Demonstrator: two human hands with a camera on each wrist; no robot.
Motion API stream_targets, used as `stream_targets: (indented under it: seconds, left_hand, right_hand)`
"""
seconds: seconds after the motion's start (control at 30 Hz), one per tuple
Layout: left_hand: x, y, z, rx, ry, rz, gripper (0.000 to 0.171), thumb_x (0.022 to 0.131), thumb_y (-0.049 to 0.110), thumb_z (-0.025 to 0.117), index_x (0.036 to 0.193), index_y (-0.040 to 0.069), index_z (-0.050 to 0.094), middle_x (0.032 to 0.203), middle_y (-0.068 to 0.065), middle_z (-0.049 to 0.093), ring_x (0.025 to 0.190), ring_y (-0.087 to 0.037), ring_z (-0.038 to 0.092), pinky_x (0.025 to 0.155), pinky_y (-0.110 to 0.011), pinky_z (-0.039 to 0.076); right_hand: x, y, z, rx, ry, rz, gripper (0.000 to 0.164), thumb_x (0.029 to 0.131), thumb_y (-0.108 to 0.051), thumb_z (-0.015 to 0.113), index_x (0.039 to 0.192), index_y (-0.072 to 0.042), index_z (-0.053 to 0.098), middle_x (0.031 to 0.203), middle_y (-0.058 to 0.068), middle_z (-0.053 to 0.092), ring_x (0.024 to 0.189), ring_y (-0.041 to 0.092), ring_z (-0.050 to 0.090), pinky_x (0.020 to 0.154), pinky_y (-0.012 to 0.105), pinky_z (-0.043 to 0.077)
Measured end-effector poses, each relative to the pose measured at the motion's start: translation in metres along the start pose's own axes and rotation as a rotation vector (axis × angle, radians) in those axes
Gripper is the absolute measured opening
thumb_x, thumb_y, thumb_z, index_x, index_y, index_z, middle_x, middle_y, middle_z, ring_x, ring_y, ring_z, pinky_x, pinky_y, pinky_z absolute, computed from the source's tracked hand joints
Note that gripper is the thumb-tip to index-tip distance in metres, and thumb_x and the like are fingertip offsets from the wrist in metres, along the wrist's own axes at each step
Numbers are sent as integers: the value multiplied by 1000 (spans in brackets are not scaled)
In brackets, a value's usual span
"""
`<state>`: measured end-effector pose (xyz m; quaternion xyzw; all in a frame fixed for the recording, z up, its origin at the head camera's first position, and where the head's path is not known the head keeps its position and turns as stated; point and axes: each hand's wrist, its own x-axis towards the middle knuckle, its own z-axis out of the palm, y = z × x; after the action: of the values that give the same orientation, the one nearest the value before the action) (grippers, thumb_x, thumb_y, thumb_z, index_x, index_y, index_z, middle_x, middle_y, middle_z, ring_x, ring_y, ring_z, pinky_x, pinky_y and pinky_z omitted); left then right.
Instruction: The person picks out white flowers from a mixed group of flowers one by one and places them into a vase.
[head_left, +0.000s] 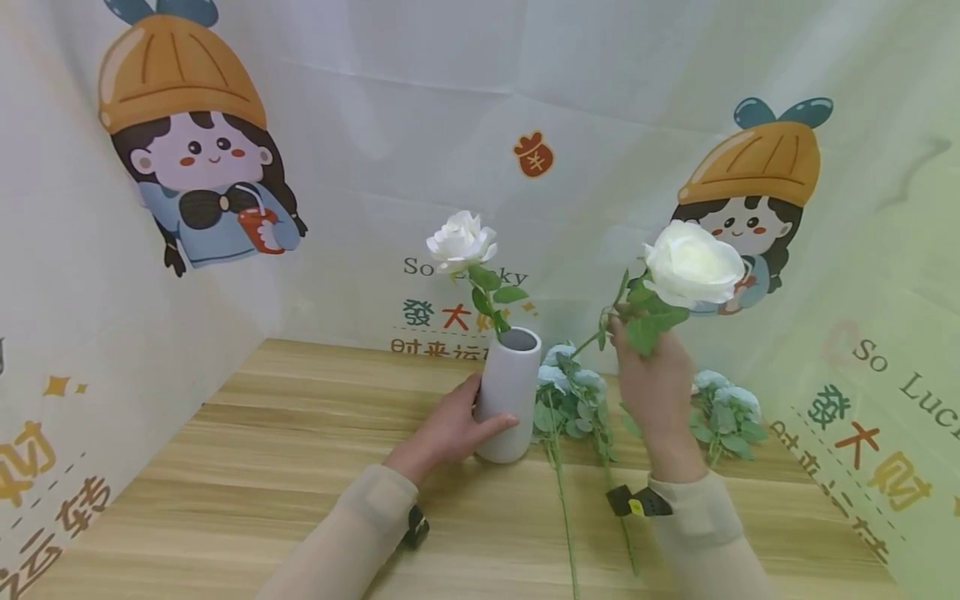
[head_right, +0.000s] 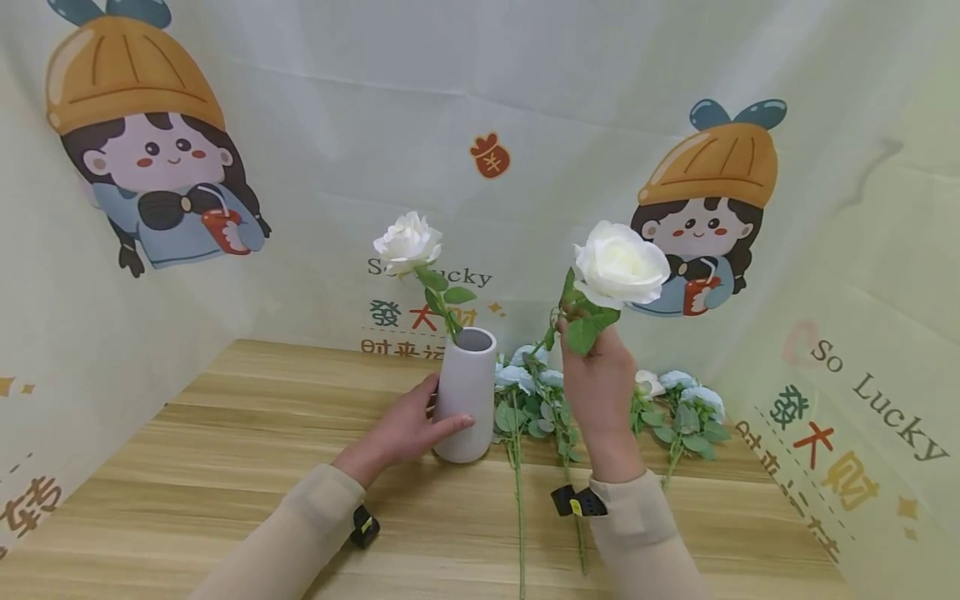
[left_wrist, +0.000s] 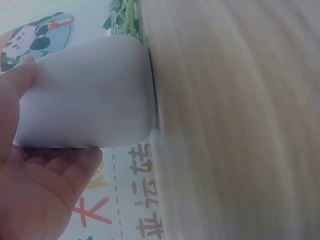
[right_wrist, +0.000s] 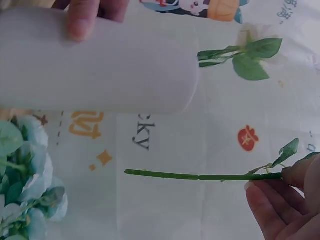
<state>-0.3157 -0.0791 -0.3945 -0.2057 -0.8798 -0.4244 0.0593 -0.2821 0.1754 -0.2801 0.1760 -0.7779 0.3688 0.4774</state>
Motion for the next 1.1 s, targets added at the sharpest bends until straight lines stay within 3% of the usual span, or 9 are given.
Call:
stream_targets:
  seconds: [0.17,0.37,0.53,0.6,0.7,0.87,0.93,1.1]
  left_hand:
    - [0,1,1,2,2,-2,89,87,56,70,151,9,30,139,-10,48,120,-20,48,101,-46,46]
    - [0,1,1,0,4,-2,88,87,56,70,150,9,30,139,-10,48,121,-20,48,101,-46,46]
    - [0,1,1,5,4,-5,88,87,55,71,150,9,30,139,-10,48,121,-20,48,101,-46,46]
    - [0,1,1,8,5,-7,88,87,55,71,150,8,31,139,-10,48,120,-20,48,101,-46,46]
    - [0,2,1,12,7,-2,88,87,56,70,150,8,31,138,-10,49,120,-20,48,101,-45,46]
    - [-2,3,-1,12,6,4,87,87,56,70,149,7,32,137,-11,49,119,-20,49,100,-45,47]
    - [-2,4,-1,8,6,5,87,88,55,71,149,6,32,137,-11,49,119,-20,49,100,-45,47]
    - [-3,4,-1,-1,9,8,86,89,52,71,149,6,31,137,-12,50,118,-21,50,99,-46,47]
  right_hand:
    - [1,-14,0,157,47,47,17,96,-15,70,109,-4,71,98,4,72,79,8,67,71,15,55]
    - [0,-32,-4,494,84,101,18,93,-2,70,111,2,68,98,11,70,89,21,65,80,23,57]
    - [1,-50,-3,758,99,20,29,86,20,63,114,12,60,99,27,63,91,33,63,80,31,59]
    - [2,-55,-1,756,95,-21,31,84,23,62,114,16,57,97,29,62,87,35,63,79,31,59]
    - [-1,-53,5,684,59,0,28,86,19,64,113,14,58,97,26,64,84,34,64,77,28,59]
    - [-8,-39,20,372,-27,63,15,95,-6,68,110,-1,68,97,9,72,86,18,67,77,25,59]
    - [-9,-33,25,251,-49,35,14,96,-13,69,108,-6,71,98,2,72,86,11,66,74,28,58]
    - [-10,-21,41,157,-84,-58,15,96,-12,68,110,-7,71,106,2,71,92,12,63,73,40,56]
